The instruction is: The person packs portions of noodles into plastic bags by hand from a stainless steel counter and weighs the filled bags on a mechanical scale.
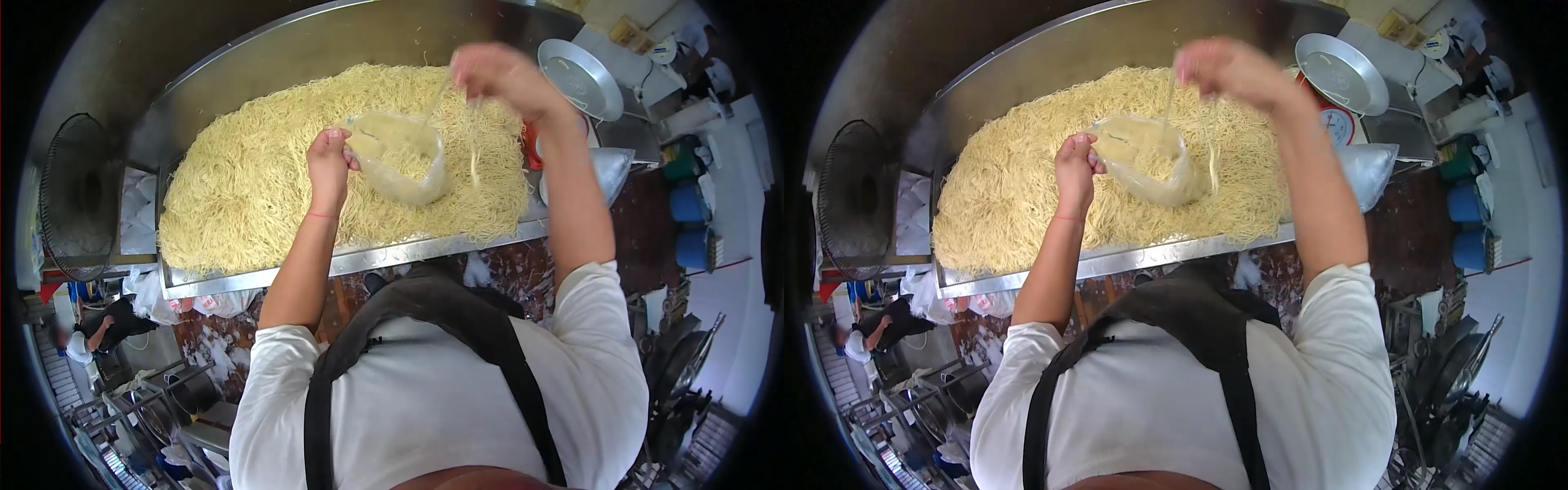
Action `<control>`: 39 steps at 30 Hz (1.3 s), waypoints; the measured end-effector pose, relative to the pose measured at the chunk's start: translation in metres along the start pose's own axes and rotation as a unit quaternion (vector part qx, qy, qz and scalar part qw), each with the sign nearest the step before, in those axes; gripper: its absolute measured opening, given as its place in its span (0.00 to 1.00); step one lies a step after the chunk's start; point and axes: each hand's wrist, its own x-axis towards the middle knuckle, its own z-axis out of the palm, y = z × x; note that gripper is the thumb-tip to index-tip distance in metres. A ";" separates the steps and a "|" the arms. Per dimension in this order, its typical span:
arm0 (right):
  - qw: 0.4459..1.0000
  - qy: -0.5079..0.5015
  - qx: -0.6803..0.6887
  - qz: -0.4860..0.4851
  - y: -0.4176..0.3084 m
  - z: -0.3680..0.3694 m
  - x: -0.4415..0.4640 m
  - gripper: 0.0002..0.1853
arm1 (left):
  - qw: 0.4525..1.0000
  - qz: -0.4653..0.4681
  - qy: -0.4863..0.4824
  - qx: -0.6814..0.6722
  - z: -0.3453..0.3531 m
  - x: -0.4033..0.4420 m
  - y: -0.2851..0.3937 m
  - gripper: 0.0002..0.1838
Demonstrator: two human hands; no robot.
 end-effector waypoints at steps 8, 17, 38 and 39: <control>0.762 0.187 0.257 -0.564 -0.169 -0.039 0.028 0.10 | 1.000 -0.007 0.008 -0.017 -0.024 0.002 -0.018 0.13; 0.856 0.250 -0.452 0.032 0.319 -0.027 0.067 0.17 | 1.000 -0.020 0.000 -0.008 -0.030 -0.019 -0.018 0.13; 0.918 0.160 -0.360 0.049 0.202 0.046 0.012 0.35 | 1.000 -0.023 -0.014 -0.013 -0.010 -0.025 -0.022 0.13; 0.923 0.147 -0.356 0.003 0.177 0.069 0.002 0.32 | 1.000 -0.018 -0.010 -0.023 -0.009 -0.022 -0.025 0.13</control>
